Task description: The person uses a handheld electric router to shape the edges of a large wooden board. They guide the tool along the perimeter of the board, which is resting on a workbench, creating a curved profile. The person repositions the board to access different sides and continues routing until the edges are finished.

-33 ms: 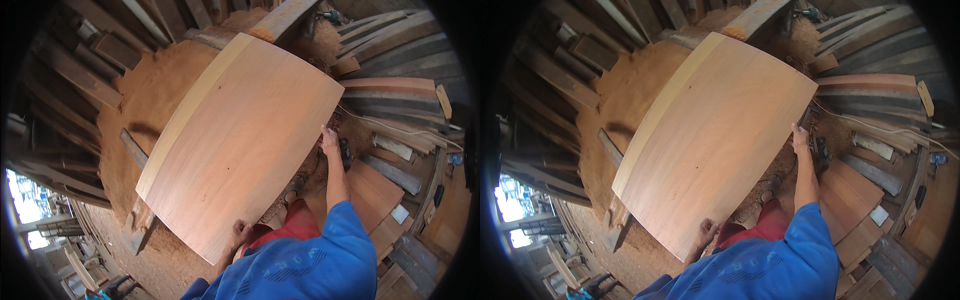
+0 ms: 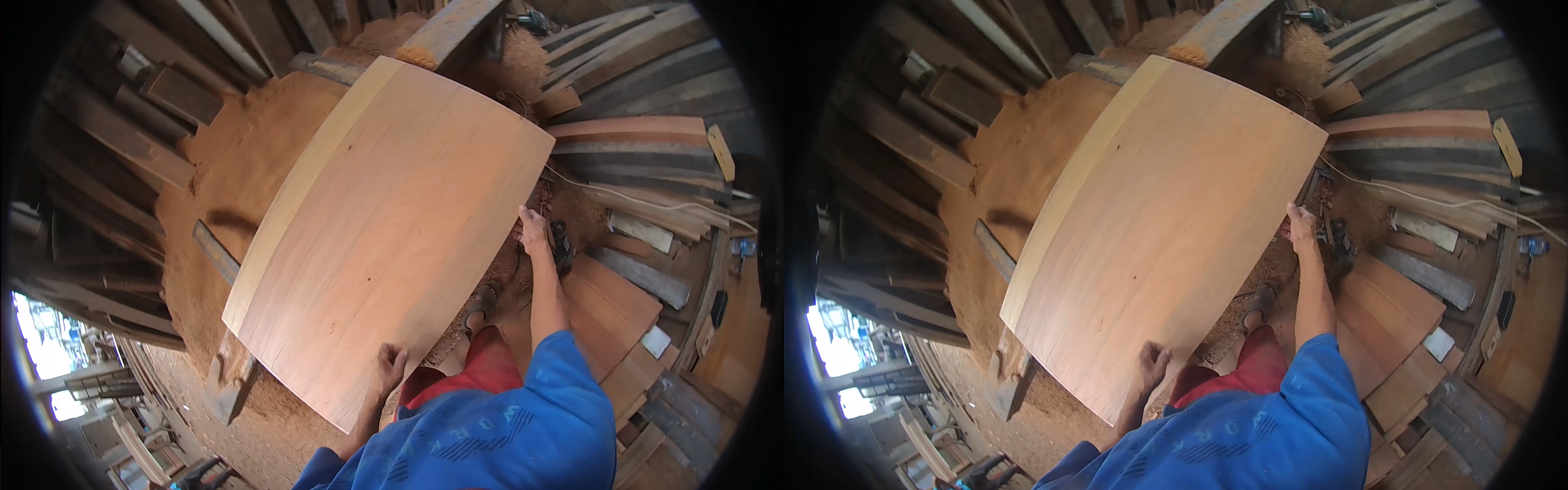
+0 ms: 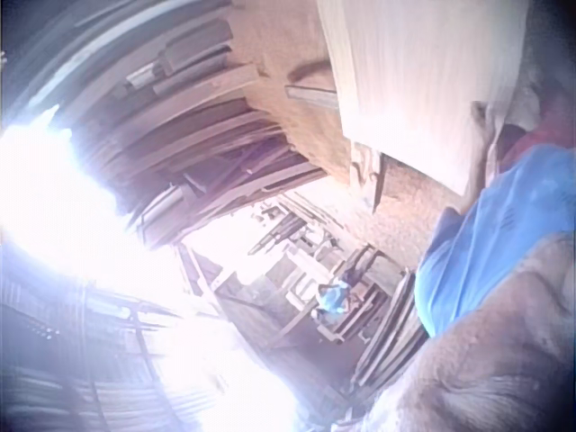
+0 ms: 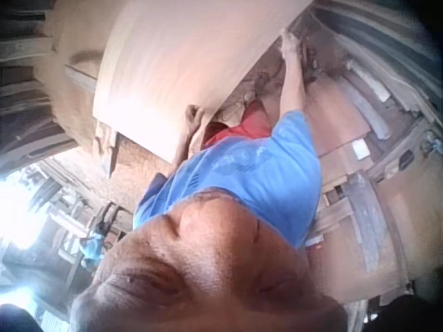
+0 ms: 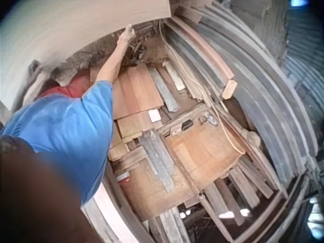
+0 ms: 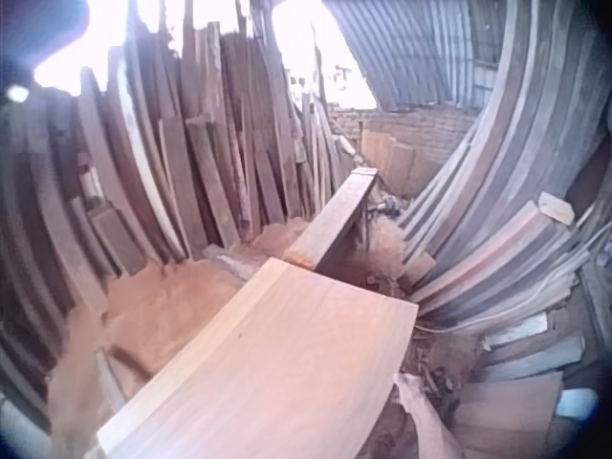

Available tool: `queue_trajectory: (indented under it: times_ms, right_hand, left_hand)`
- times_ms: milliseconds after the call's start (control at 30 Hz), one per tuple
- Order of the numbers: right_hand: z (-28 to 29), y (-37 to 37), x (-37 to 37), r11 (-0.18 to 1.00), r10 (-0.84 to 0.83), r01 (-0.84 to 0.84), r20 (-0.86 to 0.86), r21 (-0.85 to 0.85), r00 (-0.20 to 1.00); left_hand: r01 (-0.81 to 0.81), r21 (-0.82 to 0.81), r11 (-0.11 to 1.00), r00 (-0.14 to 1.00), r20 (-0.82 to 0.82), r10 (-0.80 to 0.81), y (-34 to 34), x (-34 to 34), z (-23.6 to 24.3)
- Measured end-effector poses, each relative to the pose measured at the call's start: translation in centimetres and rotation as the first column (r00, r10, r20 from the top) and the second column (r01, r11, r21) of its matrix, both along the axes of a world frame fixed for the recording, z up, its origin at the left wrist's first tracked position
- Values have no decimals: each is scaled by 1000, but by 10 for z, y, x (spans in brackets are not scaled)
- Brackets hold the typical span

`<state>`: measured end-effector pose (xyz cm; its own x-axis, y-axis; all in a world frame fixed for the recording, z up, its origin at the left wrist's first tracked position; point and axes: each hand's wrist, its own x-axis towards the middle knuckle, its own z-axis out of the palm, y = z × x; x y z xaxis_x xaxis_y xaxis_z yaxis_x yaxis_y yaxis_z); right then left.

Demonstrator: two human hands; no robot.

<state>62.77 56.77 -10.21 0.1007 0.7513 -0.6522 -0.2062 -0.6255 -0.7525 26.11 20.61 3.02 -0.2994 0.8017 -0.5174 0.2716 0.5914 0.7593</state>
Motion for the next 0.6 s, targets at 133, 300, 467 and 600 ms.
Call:
queue_trajectory:
  times_ms: [133, 300, 467, 600]
  right_hand:
    - [4, -78, 7, 996, 63, -46, 215, -82, 974]
    - [-45, -170, 57, 928, 0, 55, 150, -367, 989]
    - [-130, -230, 141, 767, -377, 400, 153, -502, 914]
    - [-185, -227, 195, 684, -520, 522, 161, -510, 839]
  left_hand:
    - [539, 301, 787, 738, -619, -268, 192, 0, -11]
    - [760, -12, 650, 392, -790, -472, 358, 20, -69]
    - [686, -91, 721, 265, -892, -365, 440, 77, -81]
    - [669, -129, 732, 262, -881, -395, 442, 71, -70]
